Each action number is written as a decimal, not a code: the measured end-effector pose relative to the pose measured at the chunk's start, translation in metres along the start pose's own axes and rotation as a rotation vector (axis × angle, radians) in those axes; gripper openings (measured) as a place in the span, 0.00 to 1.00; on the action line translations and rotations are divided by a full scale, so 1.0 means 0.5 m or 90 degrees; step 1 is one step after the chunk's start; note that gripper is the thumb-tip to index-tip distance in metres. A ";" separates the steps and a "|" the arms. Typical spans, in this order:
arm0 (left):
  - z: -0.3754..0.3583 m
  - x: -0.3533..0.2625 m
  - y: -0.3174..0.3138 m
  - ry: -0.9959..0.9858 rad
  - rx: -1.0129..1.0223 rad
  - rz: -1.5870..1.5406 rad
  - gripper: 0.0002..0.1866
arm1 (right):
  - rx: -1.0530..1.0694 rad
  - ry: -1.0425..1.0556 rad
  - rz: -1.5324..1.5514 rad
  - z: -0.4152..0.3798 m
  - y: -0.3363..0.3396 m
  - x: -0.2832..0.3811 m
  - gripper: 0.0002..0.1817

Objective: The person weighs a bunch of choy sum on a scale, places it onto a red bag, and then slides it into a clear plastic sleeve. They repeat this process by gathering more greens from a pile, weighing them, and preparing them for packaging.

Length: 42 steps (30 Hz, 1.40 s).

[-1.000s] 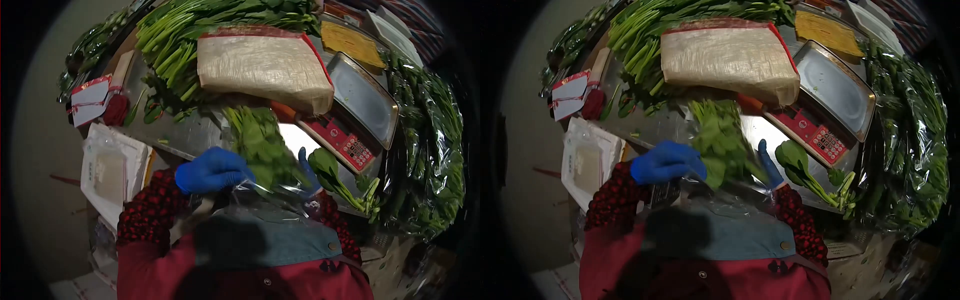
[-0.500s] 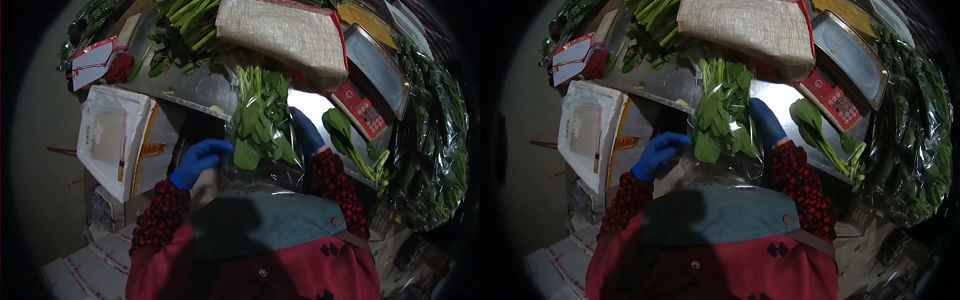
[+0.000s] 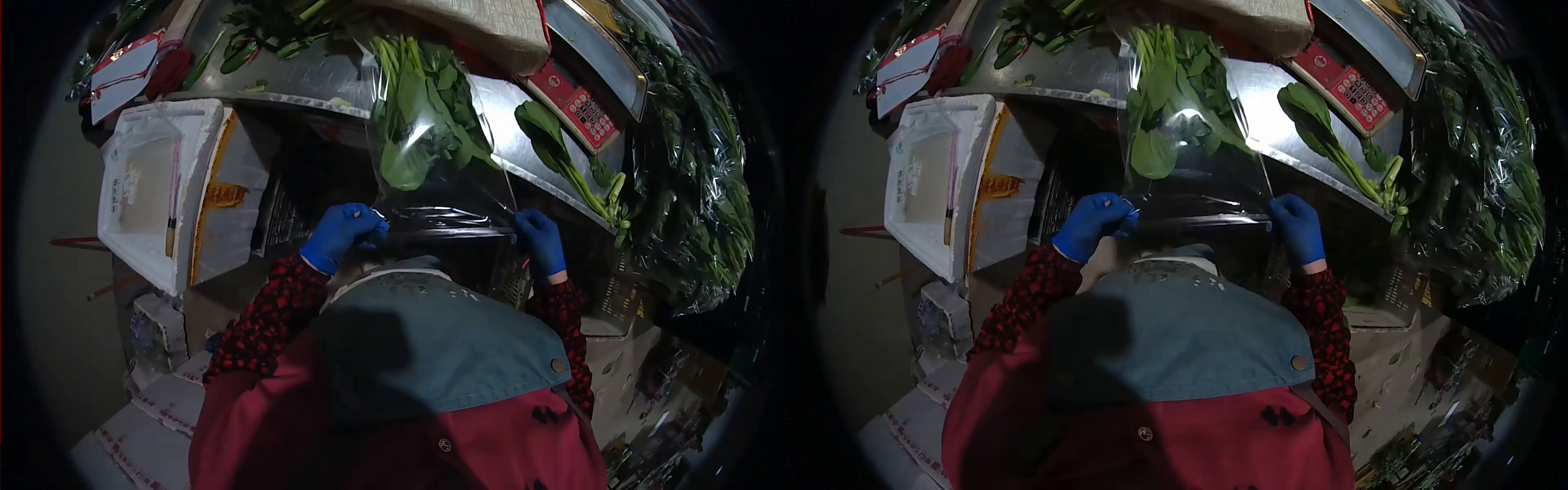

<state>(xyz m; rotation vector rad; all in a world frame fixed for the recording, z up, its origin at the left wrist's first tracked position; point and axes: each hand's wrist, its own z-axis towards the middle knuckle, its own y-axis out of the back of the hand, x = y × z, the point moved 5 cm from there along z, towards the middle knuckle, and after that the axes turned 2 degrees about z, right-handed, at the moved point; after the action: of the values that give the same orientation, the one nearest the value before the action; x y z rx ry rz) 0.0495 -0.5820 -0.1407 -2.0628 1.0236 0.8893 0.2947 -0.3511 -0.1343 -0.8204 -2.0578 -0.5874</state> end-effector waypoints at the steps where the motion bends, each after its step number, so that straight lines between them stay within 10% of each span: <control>1: -0.006 0.002 -0.004 0.007 -0.005 -0.003 0.11 | 0.006 -0.007 0.000 0.003 0.009 -0.023 0.04; 6: -0.040 0.003 -0.034 0.071 -0.037 -0.059 0.10 | -0.257 0.577 -0.263 -0.083 -0.051 0.098 0.08; 16: -0.055 0.044 -0.036 0.028 -0.014 -0.179 0.07 | 0.126 0.781 -0.651 -0.139 -0.388 0.144 0.14; 19: -0.047 0.027 -0.026 -0.265 -0.005 0.183 0.07 | 0.108 0.797 -0.759 -0.143 -0.407 0.127 0.13; 23: -0.066 0.014 -0.041 -0.075 -0.050 -0.117 0.07 | 0.127 0.810 -0.677 -0.171 -0.389 0.124 0.10; 25: -0.069 0.025 -0.038 0.048 -0.063 -0.274 0.06 | 0.280 0.685 -0.678 -0.180 -0.364 0.089 0.09; 29: -0.073 0.041 0.020 -0.124 -0.077 0.000 0.09 | 0.173 0.443 -0.736 -0.140 -0.166 -0.145 0.08; 32: -0.090 0.045 0.044 -0.136 -0.105 0.031 0.10 | 0.396 -0.283 -0.996 -0.156 0.083 -0.507 0.16; 34: -0.098 0.056 0.065 -0.096 -0.067 0.001 0.10 | 0.369 -0.358 -1.008 -0.198 0.147 -0.517 0.23; 36: -0.098 0.085 0.114 -0.101 -0.035 0.008 0.10 | 0.187 -0.193 -0.996 -0.162 0.131 -0.427 0.31; 39: -0.119 -0.027 0.130 -0.442 -0.322 0.528 0.14 | -0.204 0.305 -0.870 -0.120 0.043 -0.121 0.43; 42: -0.108 -0.103 0.079 -0.581 -0.361 1.035 0.22 | -0.232 0.508 -0.871 -0.050 -0.033 0.027 0.38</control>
<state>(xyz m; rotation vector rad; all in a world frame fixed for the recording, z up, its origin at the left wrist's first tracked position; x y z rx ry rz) 0.0073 -0.6232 -0.0801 -0.4007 1.8462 2.7259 0.2899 -0.3738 -0.1114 0.7457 -1.4734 -1.6917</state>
